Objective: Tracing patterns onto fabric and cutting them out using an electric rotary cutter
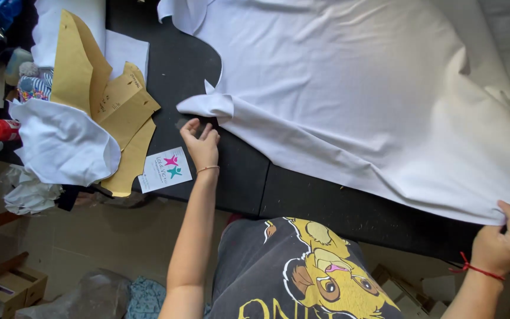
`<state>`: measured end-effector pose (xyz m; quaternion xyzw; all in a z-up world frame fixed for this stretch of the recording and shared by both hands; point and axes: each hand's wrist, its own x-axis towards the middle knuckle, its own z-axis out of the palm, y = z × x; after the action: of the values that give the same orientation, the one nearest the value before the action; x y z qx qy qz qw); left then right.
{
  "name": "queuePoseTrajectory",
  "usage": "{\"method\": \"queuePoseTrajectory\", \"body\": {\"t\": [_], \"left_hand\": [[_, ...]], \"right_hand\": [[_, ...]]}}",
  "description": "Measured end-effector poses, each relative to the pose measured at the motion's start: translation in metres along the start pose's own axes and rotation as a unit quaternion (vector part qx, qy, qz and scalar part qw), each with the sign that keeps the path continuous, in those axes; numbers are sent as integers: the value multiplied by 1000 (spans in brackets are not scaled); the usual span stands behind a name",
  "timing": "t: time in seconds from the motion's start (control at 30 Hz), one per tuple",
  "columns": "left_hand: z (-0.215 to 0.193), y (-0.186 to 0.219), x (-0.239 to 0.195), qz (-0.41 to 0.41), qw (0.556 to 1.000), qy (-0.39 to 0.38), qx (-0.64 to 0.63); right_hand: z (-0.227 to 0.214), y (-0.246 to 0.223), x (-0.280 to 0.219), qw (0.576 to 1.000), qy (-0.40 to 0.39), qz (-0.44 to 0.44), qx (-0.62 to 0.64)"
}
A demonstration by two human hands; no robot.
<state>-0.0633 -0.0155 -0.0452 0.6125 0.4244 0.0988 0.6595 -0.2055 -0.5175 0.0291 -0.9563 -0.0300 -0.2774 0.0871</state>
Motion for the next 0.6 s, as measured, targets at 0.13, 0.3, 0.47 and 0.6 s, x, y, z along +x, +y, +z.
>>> {"method": "queuePoseTrajectory", "body": {"t": [0.13,0.3,0.47,0.6], "left_hand": [[2,-22,-19,-39,995,-70,52],[19,-11,-8,131,922,-159,327],[15,-23,5,205,839,-161,477],[-18,16,-32,339,853,-182,353]], "right_hand": [[6,-12,-2,1000,-6,11,14],[11,4,-6,999,-9,46,23],[8,15,-4,998,-8,48,30],[2,31,-15,998,-35,54,-1]]}}
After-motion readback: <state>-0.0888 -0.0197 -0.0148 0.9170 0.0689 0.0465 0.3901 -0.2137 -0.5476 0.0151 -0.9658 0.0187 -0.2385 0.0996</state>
